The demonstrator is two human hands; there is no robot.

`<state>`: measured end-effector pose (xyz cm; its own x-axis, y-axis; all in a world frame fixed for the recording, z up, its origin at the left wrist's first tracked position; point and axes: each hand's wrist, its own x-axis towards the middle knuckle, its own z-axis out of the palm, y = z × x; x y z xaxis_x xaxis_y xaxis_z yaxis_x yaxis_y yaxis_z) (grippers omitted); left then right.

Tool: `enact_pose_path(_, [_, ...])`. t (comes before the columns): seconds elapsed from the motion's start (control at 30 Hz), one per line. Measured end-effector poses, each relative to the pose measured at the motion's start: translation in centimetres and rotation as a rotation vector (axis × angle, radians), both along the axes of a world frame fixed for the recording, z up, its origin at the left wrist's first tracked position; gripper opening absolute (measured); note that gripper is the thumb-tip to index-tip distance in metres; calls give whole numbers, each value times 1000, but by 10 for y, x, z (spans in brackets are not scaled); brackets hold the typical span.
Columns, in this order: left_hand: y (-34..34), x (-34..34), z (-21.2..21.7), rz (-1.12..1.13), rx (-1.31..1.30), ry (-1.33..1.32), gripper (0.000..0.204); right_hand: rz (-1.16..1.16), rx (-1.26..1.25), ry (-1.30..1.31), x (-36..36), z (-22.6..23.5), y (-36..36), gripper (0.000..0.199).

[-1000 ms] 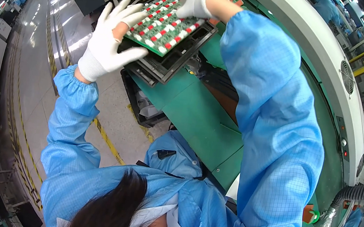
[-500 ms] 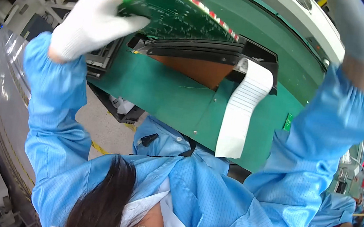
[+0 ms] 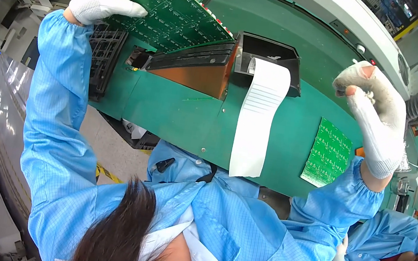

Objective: Applying small adhesive labels to specific locations on a series of printed circuit boards at an assembly station.

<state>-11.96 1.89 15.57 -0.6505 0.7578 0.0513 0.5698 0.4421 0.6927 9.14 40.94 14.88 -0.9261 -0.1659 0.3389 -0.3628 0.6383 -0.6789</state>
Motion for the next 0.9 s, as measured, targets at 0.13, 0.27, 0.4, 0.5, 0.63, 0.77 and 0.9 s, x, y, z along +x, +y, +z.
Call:
enact_pose_path(0.13, [-1, -24, -2, -426, 166, 128, 37, 37, -22, -56, -4, -3, -4, 23])
enact_pose_path(0.27, [0, -13, 8, -44, -74, 45, 36, 45, 30, -68, -2, 2, -17, 25])
enact_pose_path(0.4, [-1, -7, 4, -14, -40, 14, 29, 38, 100, -65, -1, 2, -15, 26])
enact_pose_path(0.5, [-12, -15, -13, 0, -69, 45, 39, 33, 82, -61, 0, -1, -12, 26])
enact_pose_path(0.63, [-14, -16, -19, -11, 5, -28, 43, 24, 49, -71, -2, -4, -14, 26])
enact_pose_path(0.77, [-21, 15, -30, -56, 158, -14, 26, 52, 87, -88, -5, -3, -19, 26])
enact_pose_path(0.9, [-11, 90, -70, 149, 35, 387, 32, 58, 111, -79, -2, -10, -20, 25])
